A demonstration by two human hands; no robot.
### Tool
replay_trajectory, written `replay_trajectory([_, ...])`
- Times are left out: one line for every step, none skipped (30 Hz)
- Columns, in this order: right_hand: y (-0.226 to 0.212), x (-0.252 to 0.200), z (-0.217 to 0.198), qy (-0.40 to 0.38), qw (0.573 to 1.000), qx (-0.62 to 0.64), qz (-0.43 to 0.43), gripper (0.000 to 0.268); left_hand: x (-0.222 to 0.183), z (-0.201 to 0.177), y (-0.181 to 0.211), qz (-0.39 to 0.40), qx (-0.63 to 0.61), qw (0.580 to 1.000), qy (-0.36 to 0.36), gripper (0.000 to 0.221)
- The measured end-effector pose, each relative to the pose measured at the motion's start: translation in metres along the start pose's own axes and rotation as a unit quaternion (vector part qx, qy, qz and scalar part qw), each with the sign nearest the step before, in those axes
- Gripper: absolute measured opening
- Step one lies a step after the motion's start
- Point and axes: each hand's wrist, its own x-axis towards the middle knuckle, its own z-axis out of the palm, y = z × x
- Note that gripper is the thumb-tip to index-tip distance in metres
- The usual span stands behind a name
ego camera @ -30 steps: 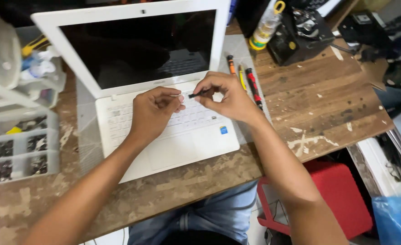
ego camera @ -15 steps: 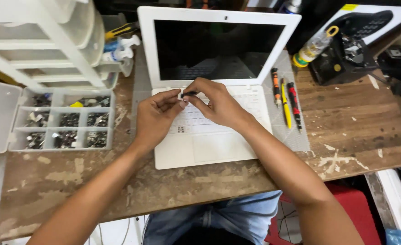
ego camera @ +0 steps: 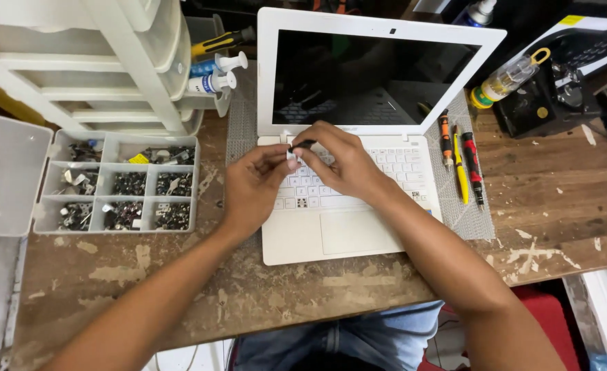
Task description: The person uses a screwdriver to remove screws from the bottom cover of a white laptop, closes the cover, and flips the laptop open. They then work on the keyboard, prying at and reattaching individual keycaps with a small tool while picking replacement parts from a compartment box.
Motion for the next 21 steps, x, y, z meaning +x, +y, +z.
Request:
replay_trajectory([0.003, -0.002, 0.001, 0.002, 1.0, -0.002, 0.003, 0.014, -0.001, -0.001, -0.001, -0.001, -0.001, 1.0, -0.004, 0.029])
replay_trajectory([0.006, -0.004, 0.002, 0.004, 1.0, 0.01, 0.002, 0.014, -0.003, -0.002, -0.003, 0.016, 0.001, 1.0, 0.001, 0.027])
replay_trajectory([0.009, -0.006, 0.004, 0.004, 1.0, 0.023, 0.002, 0.015, -0.004, -0.003, -0.005, 0.034, 0.003, 0.999, 0.006, 0.025])
replay_trajectory([0.008, -0.005, 0.001, 0.005, 1.0, 0.021, 0.004, 0.015, -0.003, -0.003, -0.006, 0.032, 0.001, 0.999, 0.003, 0.025])
replay_trajectory([0.005, -0.005, 0.0, 0.004, 1.0, 0.017, 0.005, 0.015, -0.004, -0.004, -0.007, 0.038, 0.007, 0.999, 0.0, 0.025])
replay_trajectory([0.003, -0.005, -0.001, 0.003, 1.0, 0.014, 0.005, 0.015, -0.005, -0.005, -0.007, 0.044, 0.012, 0.999, -0.002, 0.025])
replay_trajectory([0.003, -0.007, 0.0, 0.002, 1.0, 0.016, 0.009, 0.015, -0.007, -0.005, -0.008, 0.039, 0.012, 0.999, -0.002, 0.025])
replay_trajectory([0.002, -0.009, 0.002, 0.008, 1.0, 0.013, 0.0, 0.015, -0.008, -0.004, -0.007, 0.042, 0.013, 0.999, 0.0, 0.024])
replay_trajectory([0.003, -0.008, 0.002, 0.015, 1.0, 0.007, -0.013, 0.015, -0.006, -0.003, -0.006, 0.05, 0.014, 0.999, 0.002, 0.024])
replay_trajectory([0.004, -0.011, 0.005, 0.016, 1.0, 0.007, -0.014, 0.015, -0.007, -0.003, -0.008, 0.051, 0.014, 0.999, 0.002, 0.024])
replay_trajectory([0.005, -0.013, 0.008, 0.016, 1.0, 0.018, -0.015, 0.016, -0.007, -0.003, -0.009, 0.054, 0.015, 0.998, 0.0, 0.024])
replay_trajectory([0.006, -0.015, 0.011, 0.016, 0.999, 0.029, -0.016, 0.016, -0.007, -0.004, -0.011, 0.056, 0.016, 0.998, -0.002, 0.023])
replay_trajectory([0.002, -0.014, 0.01, 0.015, 0.999, 0.03, -0.017, 0.016, -0.007, -0.004, -0.009, 0.056, 0.017, 0.998, 0.0, 0.023])
replay_trajectory([-0.002, -0.012, 0.009, 0.009, 0.999, 0.03, -0.029, 0.015, -0.007, -0.004, -0.007, 0.064, 0.02, 0.998, -0.004, 0.022])
replay_trajectory([-0.006, -0.012, 0.007, 0.003, 0.999, 0.03, -0.04, 0.013, -0.007, -0.004, -0.006, 0.072, 0.022, 0.997, -0.008, 0.021])
replay_trajectory([-0.004, -0.009, 0.005, 0.002, 0.999, 0.032, -0.04, 0.013, -0.005, -0.004, -0.007, 0.071, 0.023, 0.997, -0.006, 0.021])
replay_trajectory([-0.004, -0.008, 0.003, 0.002, 0.999, 0.003, -0.048, 0.014, -0.005, -0.004, -0.009, 0.071, 0.012, 0.997, -0.006, 0.021])
replay_trajectory([-0.003, -0.006, 0.0, 0.001, 0.998, -0.026, -0.057, 0.014, -0.005, -0.003, -0.011, 0.071, 0.002, 0.997, -0.006, 0.022])
replay_trajectory([0.003, -0.011, 0.003, 0.002, 0.998, -0.027, -0.058, 0.014, -0.006, -0.004, -0.01, 0.073, 0.002, 0.997, -0.007, 0.022])
replay_trajectory([0.008, -0.015, 0.006, 0.008, 0.998, -0.011, -0.06, 0.013, -0.006, -0.005, -0.008, 0.072, 0.015, 0.997, -0.011, 0.021])
replay_trajectory([0.015, -0.017, 0.007, 0.015, 0.998, 0.003, -0.065, 0.012, -0.004, -0.005, -0.006, 0.076, 0.029, 0.997, -0.017, 0.02])
